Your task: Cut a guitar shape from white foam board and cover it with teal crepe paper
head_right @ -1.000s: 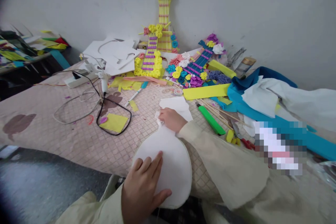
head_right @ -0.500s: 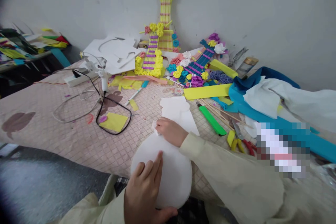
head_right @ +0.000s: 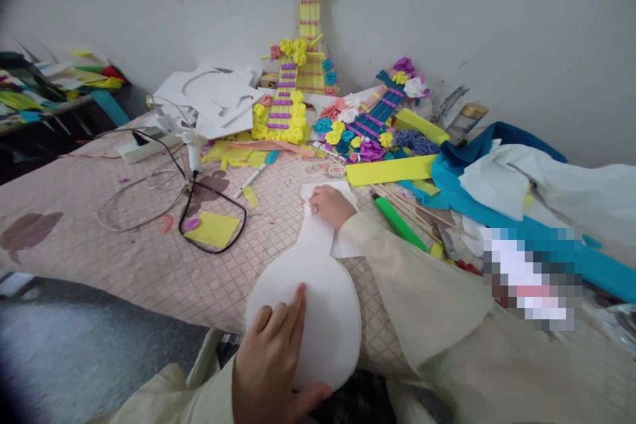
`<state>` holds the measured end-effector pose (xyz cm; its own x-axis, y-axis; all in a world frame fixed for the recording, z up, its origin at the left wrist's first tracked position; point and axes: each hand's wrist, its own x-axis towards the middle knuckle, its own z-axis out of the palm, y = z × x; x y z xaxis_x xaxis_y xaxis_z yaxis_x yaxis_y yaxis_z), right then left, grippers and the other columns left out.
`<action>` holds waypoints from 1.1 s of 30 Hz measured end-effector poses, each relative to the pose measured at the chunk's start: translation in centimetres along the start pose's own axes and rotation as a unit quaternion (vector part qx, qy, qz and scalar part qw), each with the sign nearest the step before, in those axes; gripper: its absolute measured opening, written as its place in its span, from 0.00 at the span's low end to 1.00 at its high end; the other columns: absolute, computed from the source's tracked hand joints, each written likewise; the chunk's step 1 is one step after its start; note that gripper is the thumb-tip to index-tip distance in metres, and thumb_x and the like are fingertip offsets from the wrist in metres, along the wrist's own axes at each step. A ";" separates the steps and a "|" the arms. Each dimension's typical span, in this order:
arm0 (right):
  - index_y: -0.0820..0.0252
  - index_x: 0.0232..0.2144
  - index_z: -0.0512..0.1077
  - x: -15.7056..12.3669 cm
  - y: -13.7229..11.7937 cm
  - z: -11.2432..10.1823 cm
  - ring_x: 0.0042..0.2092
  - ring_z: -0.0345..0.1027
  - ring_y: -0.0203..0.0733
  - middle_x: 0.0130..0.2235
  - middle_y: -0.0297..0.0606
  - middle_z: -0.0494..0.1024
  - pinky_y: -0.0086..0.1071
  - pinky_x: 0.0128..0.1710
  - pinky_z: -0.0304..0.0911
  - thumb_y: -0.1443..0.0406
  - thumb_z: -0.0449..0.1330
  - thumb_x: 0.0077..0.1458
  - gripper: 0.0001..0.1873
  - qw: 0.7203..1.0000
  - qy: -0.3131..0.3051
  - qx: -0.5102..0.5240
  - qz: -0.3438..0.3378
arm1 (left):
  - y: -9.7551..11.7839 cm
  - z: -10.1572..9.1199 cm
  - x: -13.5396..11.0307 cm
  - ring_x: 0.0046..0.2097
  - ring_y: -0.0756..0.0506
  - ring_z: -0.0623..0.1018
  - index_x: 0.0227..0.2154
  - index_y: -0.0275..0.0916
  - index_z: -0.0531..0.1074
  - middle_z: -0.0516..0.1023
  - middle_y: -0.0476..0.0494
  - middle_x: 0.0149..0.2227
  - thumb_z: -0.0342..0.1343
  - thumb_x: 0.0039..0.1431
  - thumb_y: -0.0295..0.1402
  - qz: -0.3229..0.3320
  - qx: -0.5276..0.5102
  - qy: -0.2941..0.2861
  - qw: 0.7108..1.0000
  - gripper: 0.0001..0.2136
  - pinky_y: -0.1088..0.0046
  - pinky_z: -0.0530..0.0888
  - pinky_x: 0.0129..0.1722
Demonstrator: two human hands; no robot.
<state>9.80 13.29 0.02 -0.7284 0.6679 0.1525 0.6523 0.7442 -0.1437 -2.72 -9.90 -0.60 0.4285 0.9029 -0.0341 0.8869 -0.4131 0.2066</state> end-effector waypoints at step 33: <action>0.62 0.25 0.73 -1.9 -9.8 0.4 0.36 0.62 0.35 0.31 0.36 0.72 0.27 0.36 0.55 0.73 0.52 0.51 0.10 0.989 -0.096 0.052 -0.104 | 0.1 -0.6 0.2 0.47 0.37 0.62 0.51 0.24 0.63 0.63 0.32 0.54 0.43 0.48 0.56 0.000 0.016 0.036 0.999 0.38 0.62 0.59 0.44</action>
<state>4.67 4.73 0.74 -0.8771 0.4803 0.0014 0.4670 0.8536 -0.2306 -2.68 -9.68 -0.03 0.4158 0.9087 0.0363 0.8927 -0.4155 0.1744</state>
